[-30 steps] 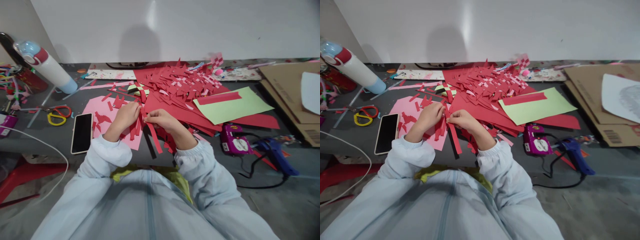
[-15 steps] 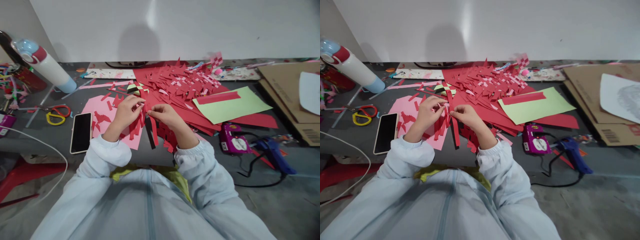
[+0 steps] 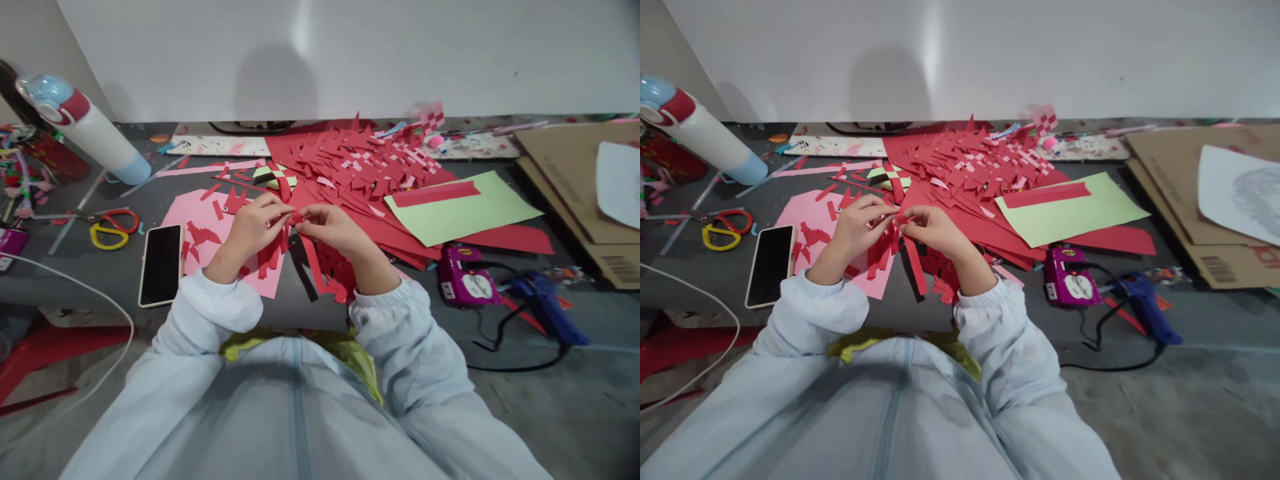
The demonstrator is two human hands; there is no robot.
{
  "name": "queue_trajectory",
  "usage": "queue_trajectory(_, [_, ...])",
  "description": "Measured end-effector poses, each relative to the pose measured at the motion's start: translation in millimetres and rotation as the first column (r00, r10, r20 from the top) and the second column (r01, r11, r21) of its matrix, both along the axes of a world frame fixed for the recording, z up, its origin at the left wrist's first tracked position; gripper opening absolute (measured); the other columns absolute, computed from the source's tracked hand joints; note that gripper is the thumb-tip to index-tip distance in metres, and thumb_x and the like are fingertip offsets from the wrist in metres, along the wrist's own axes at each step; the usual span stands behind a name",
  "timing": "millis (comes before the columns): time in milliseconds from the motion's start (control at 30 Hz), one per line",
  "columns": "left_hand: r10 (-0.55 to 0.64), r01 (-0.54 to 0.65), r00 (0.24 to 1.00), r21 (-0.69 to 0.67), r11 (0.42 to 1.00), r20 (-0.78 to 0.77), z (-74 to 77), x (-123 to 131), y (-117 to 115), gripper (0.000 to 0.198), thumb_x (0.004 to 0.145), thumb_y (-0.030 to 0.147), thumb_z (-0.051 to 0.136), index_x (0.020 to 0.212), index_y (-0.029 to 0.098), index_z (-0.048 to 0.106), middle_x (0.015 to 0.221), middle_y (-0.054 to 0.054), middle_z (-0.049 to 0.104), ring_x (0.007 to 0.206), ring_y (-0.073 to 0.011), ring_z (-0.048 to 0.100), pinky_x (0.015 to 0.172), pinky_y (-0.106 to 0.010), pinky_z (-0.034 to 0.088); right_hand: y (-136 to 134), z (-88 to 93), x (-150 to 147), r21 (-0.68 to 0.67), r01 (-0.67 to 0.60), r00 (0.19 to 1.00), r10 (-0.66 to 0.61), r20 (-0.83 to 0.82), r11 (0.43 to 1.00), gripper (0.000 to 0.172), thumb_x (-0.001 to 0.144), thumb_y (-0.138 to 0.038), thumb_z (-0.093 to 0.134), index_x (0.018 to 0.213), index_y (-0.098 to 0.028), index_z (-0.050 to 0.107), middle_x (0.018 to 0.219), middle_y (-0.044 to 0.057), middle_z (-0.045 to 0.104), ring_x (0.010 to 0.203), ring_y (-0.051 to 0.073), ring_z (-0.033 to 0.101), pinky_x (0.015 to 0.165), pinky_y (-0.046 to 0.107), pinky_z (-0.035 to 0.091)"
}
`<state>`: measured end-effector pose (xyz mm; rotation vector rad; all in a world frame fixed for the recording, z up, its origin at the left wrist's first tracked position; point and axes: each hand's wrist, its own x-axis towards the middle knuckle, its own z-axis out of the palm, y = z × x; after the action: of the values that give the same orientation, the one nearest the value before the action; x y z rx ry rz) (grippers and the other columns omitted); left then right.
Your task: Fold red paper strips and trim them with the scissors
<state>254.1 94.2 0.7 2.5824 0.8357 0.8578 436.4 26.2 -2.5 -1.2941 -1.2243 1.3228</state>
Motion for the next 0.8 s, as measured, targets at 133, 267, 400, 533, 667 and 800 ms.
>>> queue_trajectory(133, [-0.003,0.003,1.000,0.005,1.000,0.014,-1.0,-0.7,-0.6,0.021,0.092,0.028,0.055,0.102,0.024,0.073,0.097,-0.005,0.069,0.085,-0.0143,0.064,0.070,-0.026,0.049,-0.2,4.4,-1.4,-0.008,0.005,1.000,-0.005,-0.006,1.000,0.032,0.071,-0.045,0.070,0.082,-0.016,0.064,0.060,-0.006,0.050,0.054,0.007,0.039,0.053,0.023,0.029])
queue_trajectory(267, [-0.009,0.008,1.000,0.029,1.000,0.024,-1.3,-0.5,-0.8,0.021,0.092,0.030,0.055,0.099,0.024,0.073,0.095,-0.005,0.069,0.083,-0.0140,0.063,0.069,-0.026,0.049,0.1,5.9,-1.9,0.034,0.027,0.999,-0.028,0.033,0.999,0.034,0.074,-0.050,0.067,0.078,-0.016,0.064,0.064,-0.003,0.053,0.058,0.008,0.042,0.054,0.024,0.031])
queue_trajectory(400, [0.008,-0.008,1.000,0.040,0.999,-0.001,-1.6,0.0,-1.0,0.020,0.092,0.030,0.056,0.099,0.025,0.074,0.096,-0.005,0.069,0.083,-0.0145,0.063,0.071,-0.027,0.049,0.1,6.0,-2.1,0.036,0.024,0.999,-0.025,0.039,0.999,0.035,0.073,-0.051,0.066,0.077,-0.016,0.065,0.067,-0.002,0.057,0.061,0.009,0.046,0.058,0.024,0.035])
queue_trajectory(533, [0.023,-0.022,1.000,0.014,1.000,-0.018,-1.1,0.6,-1.6,0.020,0.091,0.031,0.056,0.099,0.026,0.074,0.096,-0.005,0.068,0.084,-0.0151,0.063,0.069,-0.027,0.049,0.0,5.9,-1.6,0.027,0.040,0.998,-0.041,0.046,0.999,0.033,0.071,-0.049,0.066,0.076,-0.016,0.065,0.063,-0.003,0.054,0.057,0.008,0.042,0.054,0.024,0.032])
queue_trajectory(667, [0.053,-0.053,0.999,-0.037,0.998,-0.001,0.5,1.6,-2.5,0.021,0.091,0.027,0.055,0.102,0.025,0.073,0.099,-0.005,0.068,0.084,-0.0148,0.064,0.070,-0.027,0.049,1.6,2.8,-0.1,-0.008,0.090,0.996,-0.090,0.007,0.996,0.033,0.069,-0.048,0.067,0.076,-0.016,0.067,0.055,-0.006,0.044,0.050,0.006,0.032,0.049,0.024,0.024])
queue_trajectory(800, [0.094,-0.091,0.995,-0.080,0.993,0.032,3.1,3.8,-3.7,0.021,0.091,0.026,0.055,0.102,0.023,0.073,0.099,-0.005,0.070,0.085,-0.0155,0.064,0.073,-0.028,0.050,2.7,1.2,1.0,-0.019,0.162,0.986,-0.162,-0.047,0.987,0.034,0.065,-0.047,0.071,0.078,-0.016,0.069,0.053,-0.006,0.044,0.048,0.005,0.031,0.047,0.025,0.021])
